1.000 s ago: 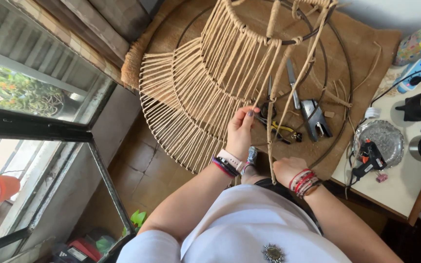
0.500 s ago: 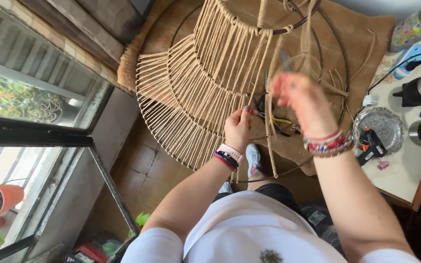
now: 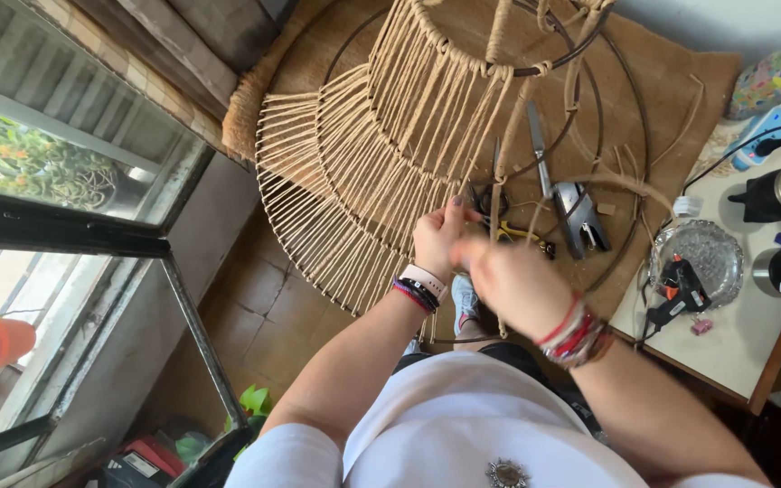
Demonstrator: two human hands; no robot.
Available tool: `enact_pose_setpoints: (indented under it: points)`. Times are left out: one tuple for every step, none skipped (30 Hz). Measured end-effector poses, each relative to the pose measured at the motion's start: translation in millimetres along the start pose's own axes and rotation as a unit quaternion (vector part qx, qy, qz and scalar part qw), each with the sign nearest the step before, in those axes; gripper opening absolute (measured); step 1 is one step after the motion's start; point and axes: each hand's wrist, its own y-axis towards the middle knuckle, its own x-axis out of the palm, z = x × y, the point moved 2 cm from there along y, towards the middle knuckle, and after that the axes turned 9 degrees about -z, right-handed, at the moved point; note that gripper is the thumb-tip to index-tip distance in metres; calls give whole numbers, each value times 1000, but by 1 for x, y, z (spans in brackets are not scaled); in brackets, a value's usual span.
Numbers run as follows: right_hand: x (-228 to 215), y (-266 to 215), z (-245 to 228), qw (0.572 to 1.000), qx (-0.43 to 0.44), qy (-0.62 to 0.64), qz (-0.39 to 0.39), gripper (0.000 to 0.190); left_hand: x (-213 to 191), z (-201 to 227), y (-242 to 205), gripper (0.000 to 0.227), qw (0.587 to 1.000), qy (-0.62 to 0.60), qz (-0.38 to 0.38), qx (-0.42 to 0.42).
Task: Assembling a wicker lampshade by tying vertical ribs to a frame and trimming the excess.
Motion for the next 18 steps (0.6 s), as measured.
enact_pose_setpoints:
  points:
    - [41,-5,22,1000,-2,-1,-1,18,1,2,-2,40,1000,-1,2,0]
    - [87,-10,46,990,57,-36,-124,25,2,4,-3,43,1000,1,4,-2]
    - [132,-16,71,960,115,-72,-245,37,3,6,-5,47,1000,4,5,-4]
    - [117,-19,67,960,112,-73,-247,37,7,6,-2,47,1000,3,8,-5]
    - [104,-23,62,957,77,-65,-272,50,10,5,0,47,1000,6,25,-6]
    - [90,-27,58,953,42,-57,-296,72,13,4,2,46,999,10,42,-6]
    - [69,-26,59,951,42,-56,-300,72,15,1,2,46,999,8,42,-10]
    - [43,-23,59,982,7,-10,-188,54,17,-1,2,47,999,8,51,-13]
    - [13,-16,61,997,-31,31,-68,43,19,1,7,48,998,7,62,-10]
    - [9,-5,67,997,-33,28,-68,43,23,-9,17,48,998,4,64,-9]
    - [3,4,72,999,-24,-17,15,42,25,-22,24,50,997,7,75,-12]
    - [-2,12,76,993,-15,-61,98,42,27,-34,32,52,996,10,86,-15]
    - [4,31,76,993,-17,-61,96,42,28,-34,32,52,996,9,88,-16]
    - [9,49,77,989,-11,-71,132,31,29,-34,32,53,995,6,98,-28]
    - [13,67,77,982,-5,-83,168,22,31,-34,33,54,993,2,108,-39]
    - [21,75,82,982,-6,-83,167,22,34,-46,41,54,993,1,109,-39]
    - [29,84,86,979,-4,-106,177,20,37,-58,49,54,992,2,114,-45]
    - [37,94,90,974,-1,-128,186,21,38,-70,57,54,992,3,119,-52]
